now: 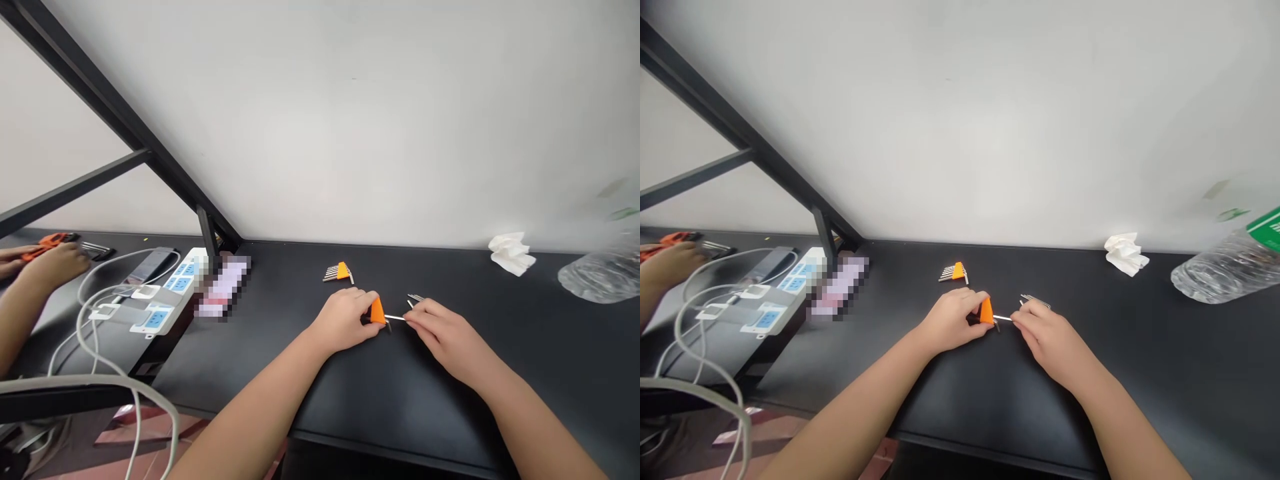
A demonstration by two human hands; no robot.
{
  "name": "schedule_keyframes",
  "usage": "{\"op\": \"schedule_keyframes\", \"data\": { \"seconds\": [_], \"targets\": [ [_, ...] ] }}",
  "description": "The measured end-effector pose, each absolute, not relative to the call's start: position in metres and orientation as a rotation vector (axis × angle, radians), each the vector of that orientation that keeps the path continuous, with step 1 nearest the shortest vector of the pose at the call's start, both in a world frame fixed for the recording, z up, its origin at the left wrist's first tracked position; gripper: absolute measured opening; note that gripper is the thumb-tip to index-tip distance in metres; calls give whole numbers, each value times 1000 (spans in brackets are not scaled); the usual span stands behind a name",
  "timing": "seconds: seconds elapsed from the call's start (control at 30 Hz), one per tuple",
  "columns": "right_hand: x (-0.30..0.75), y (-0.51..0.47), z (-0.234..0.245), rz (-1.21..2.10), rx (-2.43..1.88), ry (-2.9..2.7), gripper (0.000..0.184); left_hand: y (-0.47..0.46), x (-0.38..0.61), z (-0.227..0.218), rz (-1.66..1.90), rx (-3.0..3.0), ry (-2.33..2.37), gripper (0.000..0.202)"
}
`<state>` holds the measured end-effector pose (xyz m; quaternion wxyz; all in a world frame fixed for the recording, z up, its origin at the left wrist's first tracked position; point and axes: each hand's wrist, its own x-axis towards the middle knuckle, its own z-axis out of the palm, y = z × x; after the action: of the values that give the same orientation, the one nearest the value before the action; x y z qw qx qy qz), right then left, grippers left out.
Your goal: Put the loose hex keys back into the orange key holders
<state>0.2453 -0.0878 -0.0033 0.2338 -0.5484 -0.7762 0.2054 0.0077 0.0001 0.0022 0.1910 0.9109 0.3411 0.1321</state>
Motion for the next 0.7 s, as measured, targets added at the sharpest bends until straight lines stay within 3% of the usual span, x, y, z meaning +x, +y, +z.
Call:
{"op": "schedule_keyframes", "data": {
  "seconds": [0.4,0.7],
  "targets": [
    [244,-91,-1,529,-1456,-2153,35,-3,8,6,312,2656,919,21],
    [232,-89,3,693,-1410,-2124,29,-7,10,1,375,2596,878,22]
  ]
}}
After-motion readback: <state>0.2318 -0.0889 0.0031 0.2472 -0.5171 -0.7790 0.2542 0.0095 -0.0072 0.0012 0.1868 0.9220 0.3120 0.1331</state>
